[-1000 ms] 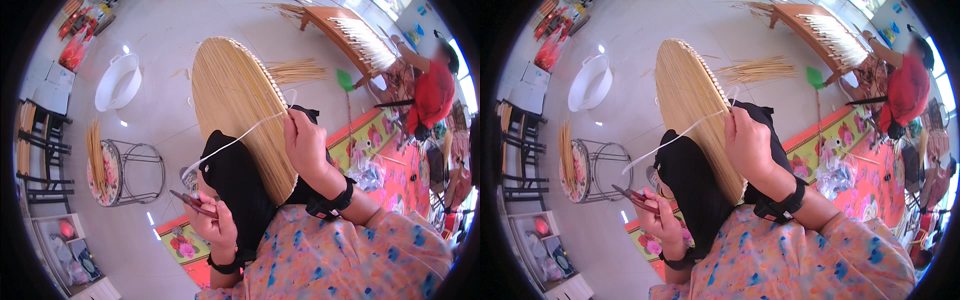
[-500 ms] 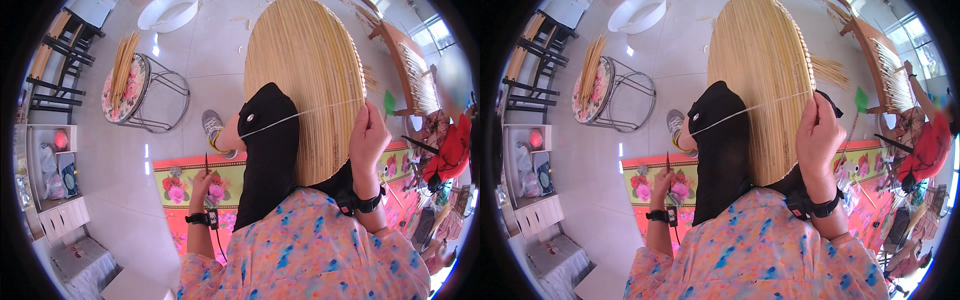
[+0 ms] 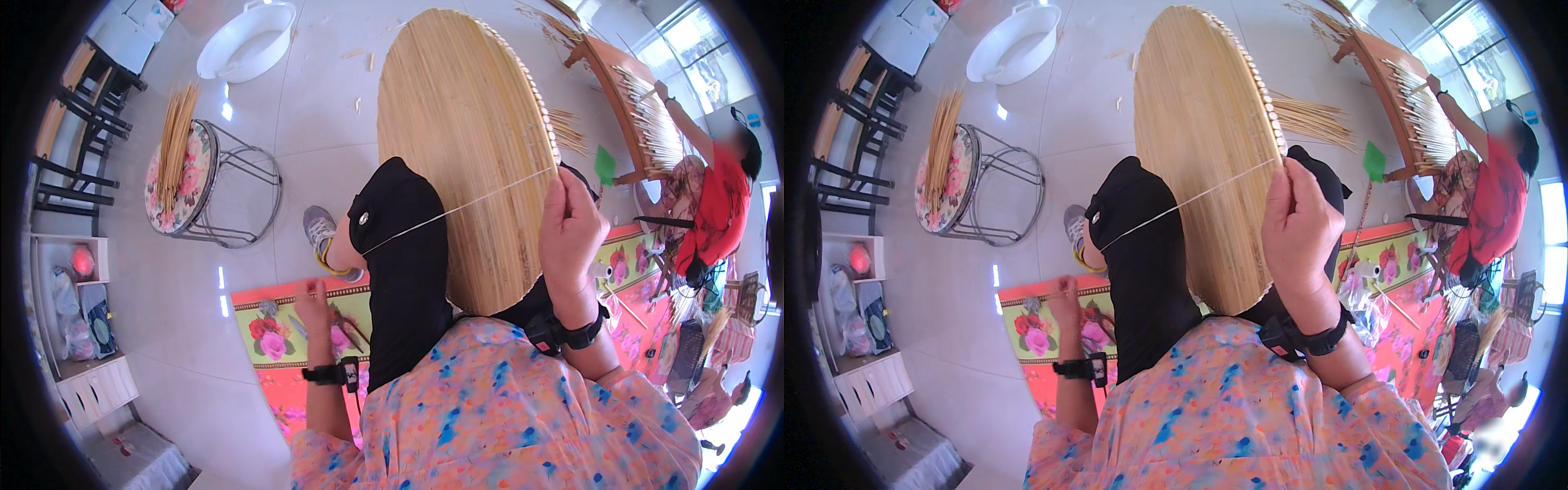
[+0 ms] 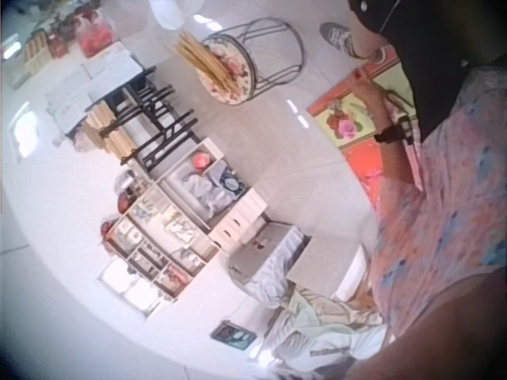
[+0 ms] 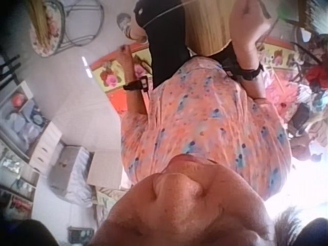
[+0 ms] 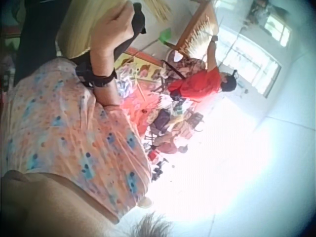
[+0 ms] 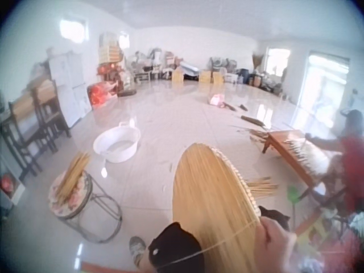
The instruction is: The person trims the ends of wooden sticks along the edge of a semi-circular wooden fan using shears and then weaves a white thread through the sticks to secure them.
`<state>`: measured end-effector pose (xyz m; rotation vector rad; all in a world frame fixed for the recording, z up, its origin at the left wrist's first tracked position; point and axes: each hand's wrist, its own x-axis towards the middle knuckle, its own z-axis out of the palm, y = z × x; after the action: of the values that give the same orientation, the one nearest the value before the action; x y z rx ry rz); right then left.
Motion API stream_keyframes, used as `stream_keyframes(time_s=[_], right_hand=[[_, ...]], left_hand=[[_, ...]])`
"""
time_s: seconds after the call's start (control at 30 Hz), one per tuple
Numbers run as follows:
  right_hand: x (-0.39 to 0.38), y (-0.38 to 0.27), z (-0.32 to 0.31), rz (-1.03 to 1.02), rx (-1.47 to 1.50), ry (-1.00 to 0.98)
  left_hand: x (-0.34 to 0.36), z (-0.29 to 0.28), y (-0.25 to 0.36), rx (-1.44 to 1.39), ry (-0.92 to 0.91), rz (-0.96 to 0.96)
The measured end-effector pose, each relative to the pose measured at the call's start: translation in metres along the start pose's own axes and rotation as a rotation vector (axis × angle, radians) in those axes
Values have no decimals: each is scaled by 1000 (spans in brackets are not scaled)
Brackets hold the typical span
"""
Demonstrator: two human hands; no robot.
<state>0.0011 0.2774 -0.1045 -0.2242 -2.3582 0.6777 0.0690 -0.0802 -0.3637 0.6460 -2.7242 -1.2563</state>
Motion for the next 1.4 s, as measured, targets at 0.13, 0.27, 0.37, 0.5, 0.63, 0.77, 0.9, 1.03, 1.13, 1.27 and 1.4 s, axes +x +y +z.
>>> stream_keyframes(time_s=[0.13, 0.27, 0.37, 0.5, 0.63, 0.77, 0.9, 1.03, 1.13, 1.27, 1.4], right_hand=[[-8, -7, 3, -35, 87, 38], [-11, -14, -3, 24, 129, -20], [-14, -7, -2, -28, 117, 18], [-16, -1, -3, -23, 139, 5], [-17, 2, -4, 2, 150, -19], [-21, 5, 1, -31, 185, 15], [-21, -3, -1, -39, 231, 4], [-24, -15, -3, -90, 291, -23], [-28, -20, -1, -104, 332, -40], [-34, -26, -3, -105, 361, -56], [-36, -30, -3, -91, 400, -83]], left_hand=[[4, -68, 159, -149, 11, 550], [-6, -61, 202, -71, -88, 770], [-6, -50, 202, -71, -111, 645], [0, -55, 206, -42, -217, 669], [2, -82, 210, 70, -63, 692], [9, -122, 205, 116, 162, 655], [28, -163, 172, 174, 185, 431], [29, -168, 158, 648, 54, 671], [3, -137, 237, 20, -167, 412], [-36, -85, 318, -414, -430, 412], [-40, -56, 329, -548, -638, 250]])
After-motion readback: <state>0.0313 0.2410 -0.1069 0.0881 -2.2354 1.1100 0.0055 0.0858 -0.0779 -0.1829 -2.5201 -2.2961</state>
